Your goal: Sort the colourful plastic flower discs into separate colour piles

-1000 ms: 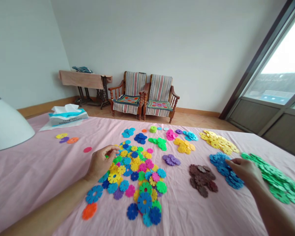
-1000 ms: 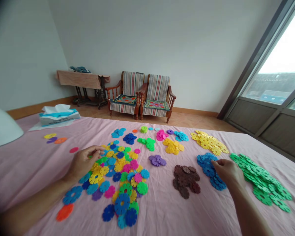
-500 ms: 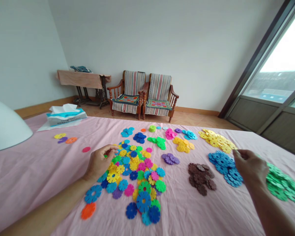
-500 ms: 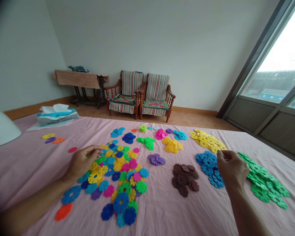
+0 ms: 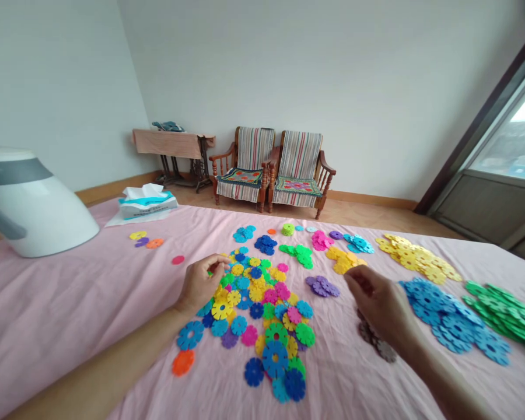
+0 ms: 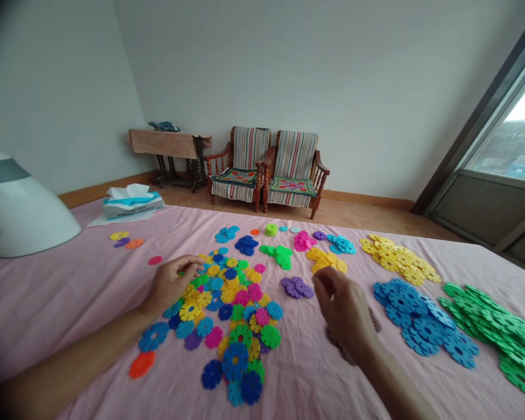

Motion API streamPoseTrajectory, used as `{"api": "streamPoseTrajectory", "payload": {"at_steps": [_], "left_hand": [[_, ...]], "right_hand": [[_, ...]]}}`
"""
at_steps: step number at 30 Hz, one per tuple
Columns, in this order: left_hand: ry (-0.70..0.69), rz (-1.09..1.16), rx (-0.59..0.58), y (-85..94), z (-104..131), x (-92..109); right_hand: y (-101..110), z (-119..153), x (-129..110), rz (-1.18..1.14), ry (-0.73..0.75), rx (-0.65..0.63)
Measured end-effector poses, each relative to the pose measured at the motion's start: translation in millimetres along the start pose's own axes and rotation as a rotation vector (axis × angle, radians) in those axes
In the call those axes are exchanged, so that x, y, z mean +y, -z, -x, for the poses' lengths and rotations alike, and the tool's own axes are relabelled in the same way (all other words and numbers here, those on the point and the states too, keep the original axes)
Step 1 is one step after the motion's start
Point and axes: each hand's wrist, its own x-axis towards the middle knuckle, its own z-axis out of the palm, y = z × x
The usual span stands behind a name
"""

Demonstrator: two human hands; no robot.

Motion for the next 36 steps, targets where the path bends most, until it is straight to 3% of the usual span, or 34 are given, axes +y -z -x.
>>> {"api": "streamPoseTrajectory", "payload": {"at_steps": [4,8,13,20,29,36], "left_hand": [[-0.004,-0.005,0.014,1.0,1.3,1.4],[-0.013,0.002,0.032,2.0,2.6,1.0],[-0.024,0.011,0.029,1.3,3.0,0.6],[-0.042,0.012,0.032,-0.5,2.5,-2.1],[-0.030,0.001,0.031,0.5,2.3,-1.1],[-0.040,-0.010,0.032,0.1,2.4,-2.6]], "right_hand": [[-22.1,9.7,-46.6,-0.070,0.252,-0.393],[-35.1,9.6,-68.4,-0.026,0.294,-0.516],[-40.9,6.6,-73.1,0.065,0.234,-0.631],[-32.3,10.0,-56.3,0.045,0.239,-0.723],[-43.5,10.4,-61.8,-0.014,0.213,-0.623],[-43.3,14.1,-62.9,0.001,0.201,-0.641]]}}
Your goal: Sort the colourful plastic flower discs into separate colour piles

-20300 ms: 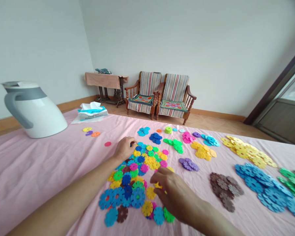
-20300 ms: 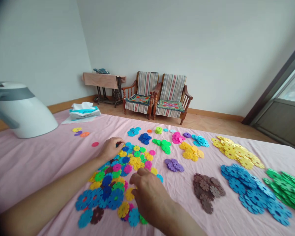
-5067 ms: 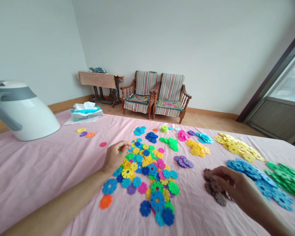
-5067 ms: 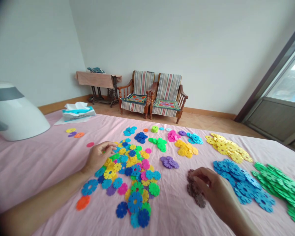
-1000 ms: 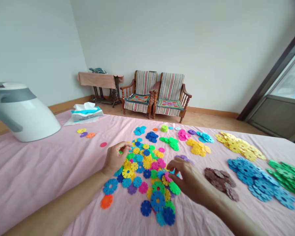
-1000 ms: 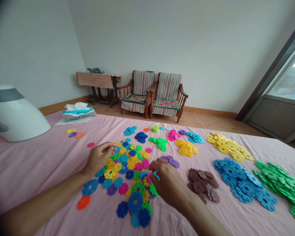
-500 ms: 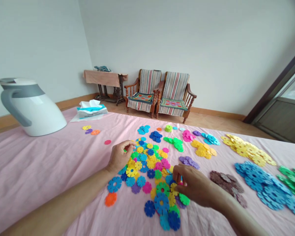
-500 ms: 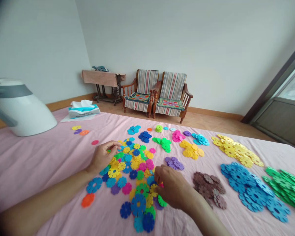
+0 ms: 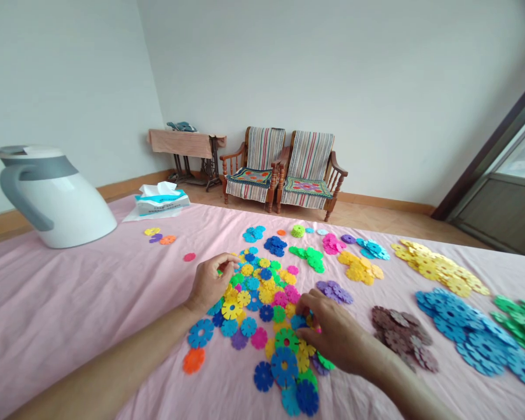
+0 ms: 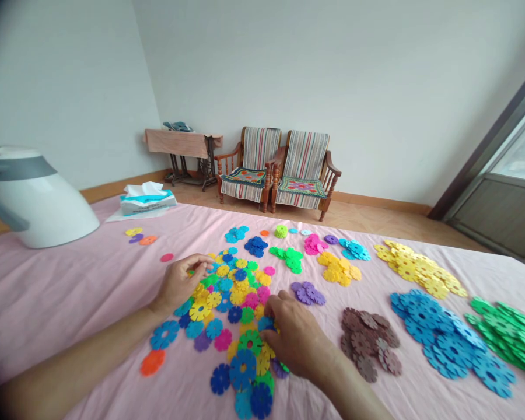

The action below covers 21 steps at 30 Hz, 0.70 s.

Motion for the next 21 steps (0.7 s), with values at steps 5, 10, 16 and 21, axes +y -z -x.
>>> {"api": "streamPoseTrajectory", "payload": {"at_steps": [5,10,16,21], "left_hand": [[-0.007,-0.002,0.001,0.1,0.6,-0.4],[-0.012,0.002,-0.005,-0.1,1.1,-0.3],[-0.121,-0.050,-0.061,-1.0,5.9,11.3],[-0.205,-0.091,-0.098,0.7,9.1,22.5]], "right_hand": [[3.3,-0.7,-6.0,-0.034,-0.046,-0.019],[2.7,-2.9,-7.4,-0.171,-0.037,-0.020],[-5.6,-11.8,2.7,-0.393,-0.035,0.037],[-15.5,-16.9,7.6,-0.492,-0.008,0.104]]}}
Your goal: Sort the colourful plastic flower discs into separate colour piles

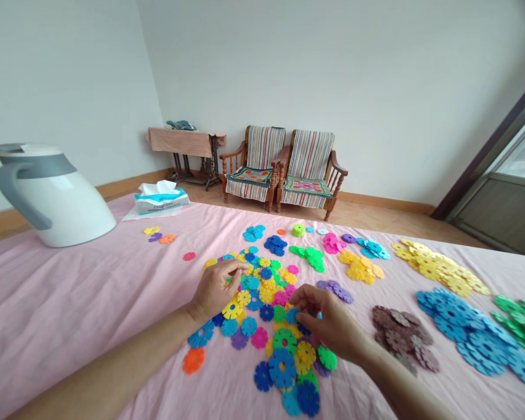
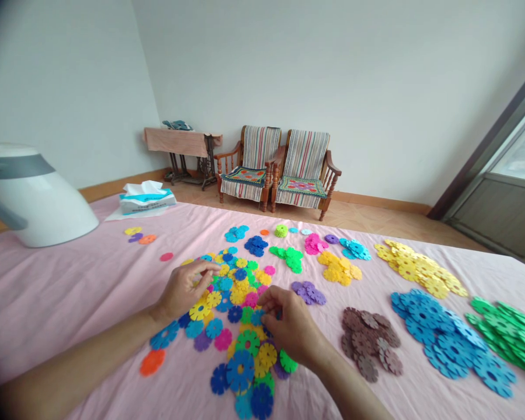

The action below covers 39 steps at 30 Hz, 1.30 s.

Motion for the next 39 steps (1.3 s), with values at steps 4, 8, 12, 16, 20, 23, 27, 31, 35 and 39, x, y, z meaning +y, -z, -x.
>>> {"api": "streamPoseTrajectory", "payload": {"at_steps": [4,8,12,16,20,23,27,31,35,39], "left_hand": [[-0.067,-0.025,-0.011,0.3,0.4,2.7],[-0.139,-0.016,-0.054,-1.7,3.9,13.6],[-0.108,0.040,-0.165,-5.7,11.2,37.0],[-0.089,0.066,-0.253,-10.0,17.4,55.1],[-0.002,0.082,-0.228,-9.7,14.6,53.1],[0.086,0.088,-0.121,-6.8,-0.2,36.5],[0.185,-0.055,0.010,-8.1,-39.7,0.3],[0.346,-0.190,0.053,-20.3,-84.5,-36.6],[0.441,-0.244,0.080,-34.3,-110.4,-61.2],[0.442,-0.277,0.070,-36.6,-113.2,-70.6]], "right_hand": [[-5.5,-1.5,4.3,0.023,-0.010,0.078],[-11.9,-1.7,3.6,-0.024,0.024,0.172],[-23.5,1.1,-3.0,-0.138,0.068,0.201],[-33.4,5.9,-10.2,-0.102,0.129,0.215],[-32.0,7.5,-13.1,-0.063,0.177,0.229],[-28.2,4.4,-8.6,0.005,0.181,0.351],[-29.9,-0.2,2.6,0.113,0.173,0.460],[-35.3,-0.4,8.8,0.183,0.203,0.471],[-36.8,1.1,9.3,0.193,0.203,0.485],[-35.8,0.7,8.7,0.205,0.175,0.479]]}}
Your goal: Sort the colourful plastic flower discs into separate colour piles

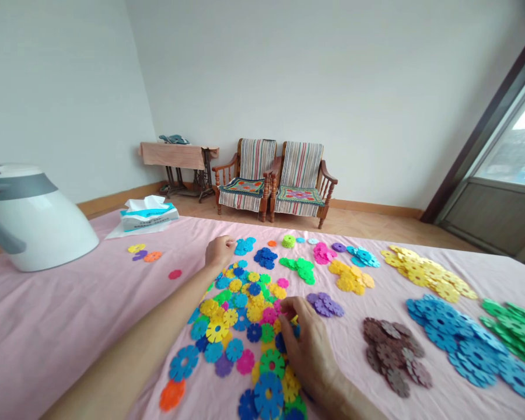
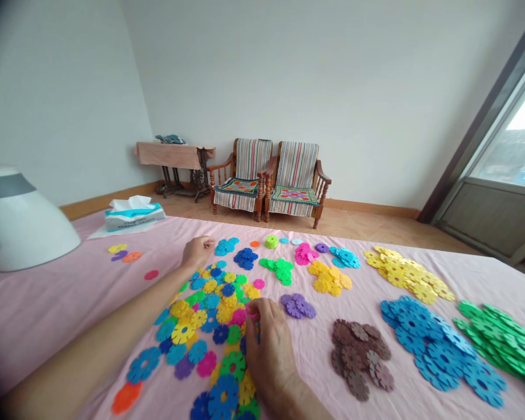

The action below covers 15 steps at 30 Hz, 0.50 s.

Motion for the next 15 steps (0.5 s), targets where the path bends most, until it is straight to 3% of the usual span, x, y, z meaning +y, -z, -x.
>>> {"api": "streamPoseTrajectory", "payload": {"at_steps": [7,15], "left_hand": [[-0.173,-0.034,-0.194,9.4,22.1,2.7],[-0.167,-0.037,-0.235,6.9,31.1,9.3]], "right_hand": [[0.9,-1.4,0.5,-0.020,-0.002,-0.028],[0.3,-0.3,0.5,-0.021,0.009,-0.030]]}}
